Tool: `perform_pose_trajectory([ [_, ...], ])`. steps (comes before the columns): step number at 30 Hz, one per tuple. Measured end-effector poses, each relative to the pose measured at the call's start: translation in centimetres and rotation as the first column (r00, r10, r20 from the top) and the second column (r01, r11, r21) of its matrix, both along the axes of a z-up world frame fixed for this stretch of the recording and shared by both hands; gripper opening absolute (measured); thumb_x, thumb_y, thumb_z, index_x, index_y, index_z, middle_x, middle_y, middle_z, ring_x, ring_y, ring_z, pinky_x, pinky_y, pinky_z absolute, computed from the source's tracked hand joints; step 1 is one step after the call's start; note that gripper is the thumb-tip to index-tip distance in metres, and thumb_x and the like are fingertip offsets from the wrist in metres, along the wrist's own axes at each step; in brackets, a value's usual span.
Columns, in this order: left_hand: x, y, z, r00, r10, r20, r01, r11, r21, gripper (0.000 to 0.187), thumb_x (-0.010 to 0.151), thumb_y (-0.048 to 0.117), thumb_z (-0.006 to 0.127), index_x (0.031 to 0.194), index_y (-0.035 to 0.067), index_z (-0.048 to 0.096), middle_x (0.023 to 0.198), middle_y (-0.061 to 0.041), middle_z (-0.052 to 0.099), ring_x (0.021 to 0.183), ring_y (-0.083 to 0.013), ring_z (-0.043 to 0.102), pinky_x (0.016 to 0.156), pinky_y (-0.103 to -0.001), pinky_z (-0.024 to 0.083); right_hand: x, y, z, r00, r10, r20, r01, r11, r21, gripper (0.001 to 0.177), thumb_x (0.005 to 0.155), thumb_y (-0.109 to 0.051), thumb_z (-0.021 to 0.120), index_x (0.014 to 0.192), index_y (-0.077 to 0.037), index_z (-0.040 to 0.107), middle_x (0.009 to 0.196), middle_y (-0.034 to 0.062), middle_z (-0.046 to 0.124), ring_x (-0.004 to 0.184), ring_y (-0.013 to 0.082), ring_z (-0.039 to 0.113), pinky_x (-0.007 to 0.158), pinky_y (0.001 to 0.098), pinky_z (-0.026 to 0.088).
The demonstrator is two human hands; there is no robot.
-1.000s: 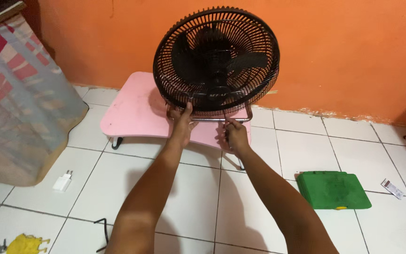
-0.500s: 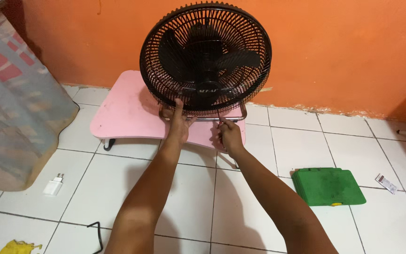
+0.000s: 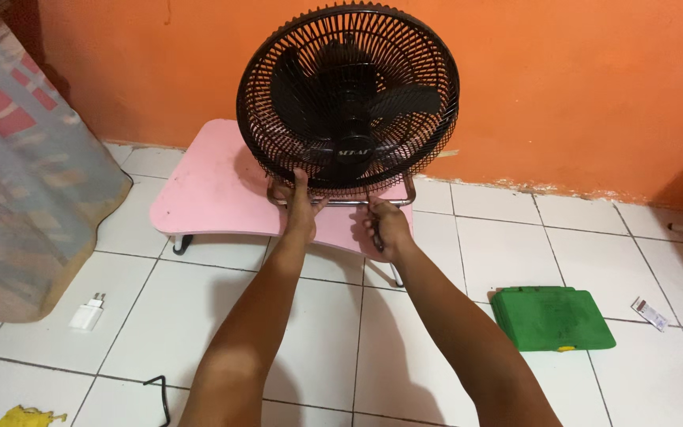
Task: The person unplugs a fan and disassembles it on a pink stool. They remove the front grille, use a screwdriver and wrench to detach the fan blade, and then remove the motor housing from the stand.
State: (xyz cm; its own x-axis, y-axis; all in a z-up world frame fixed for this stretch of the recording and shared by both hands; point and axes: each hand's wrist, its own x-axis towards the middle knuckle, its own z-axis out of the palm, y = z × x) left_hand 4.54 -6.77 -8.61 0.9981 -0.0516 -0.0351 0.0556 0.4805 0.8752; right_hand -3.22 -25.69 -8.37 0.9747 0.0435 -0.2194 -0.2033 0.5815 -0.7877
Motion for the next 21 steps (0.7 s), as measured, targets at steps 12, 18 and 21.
perform_pose_trajectory([
  [12,-0.5,0.4,1.0,1.0,-0.002,-0.012,0.001,0.994,-0.109,0.129,0.064,0.089,0.055,0.158,0.029,-0.01,0.164,-0.016,0.011,0.147,-0.044,0.028,0.107,-0.07,0.037,0.0,-0.9,-0.2,0.998,-0.051,-0.033,0.047,0.994,-0.103,0.037,0.096,0.01,0.04,0.128,-0.002,0.056,0.105,0.0121,0.067,0.079,0.0168,0.065,0.073,0.0283,0.06],
  [18,0.1,1.1,-1.2,0.999,0.031,-0.01,-0.032,0.965,-0.259,0.116,0.072,0.091,0.049,0.158,0.03,0.0,0.16,-0.013,0.02,0.142,-0.0391,0.037,0.102,-0.062,0.047,0.1,-3.9,-1.5,0.99,0.112,-0.083,-0.13,0.959,-0.254,0.015,0.098,0.0,0.046,0.106,0.007,0.056,0.09,0.0167,0.065,0.069,0.017,0.061,0.061,0.029,0.054],
  [21,0.0,1.0,-2.1,0.993,0.114,-0.009,-0.112,0.946,-0.305,0.1,0.089,0.087,0.05,0.156,0.02,0.017,0.131,-0.011,0.029,0.112,-0.0288,0.041,0.086,-0.052,0.048,-0.1,-4.6,-2.2,0.974,0.173,-0.146,-0.209,0.938,-0.277,0.036,0.108,-0.026,0.053,0.099,0.006,0.064,0.078,0.0151,0.065,0.062,0.0117,0.056,0.052,0.0248,0.05],
])
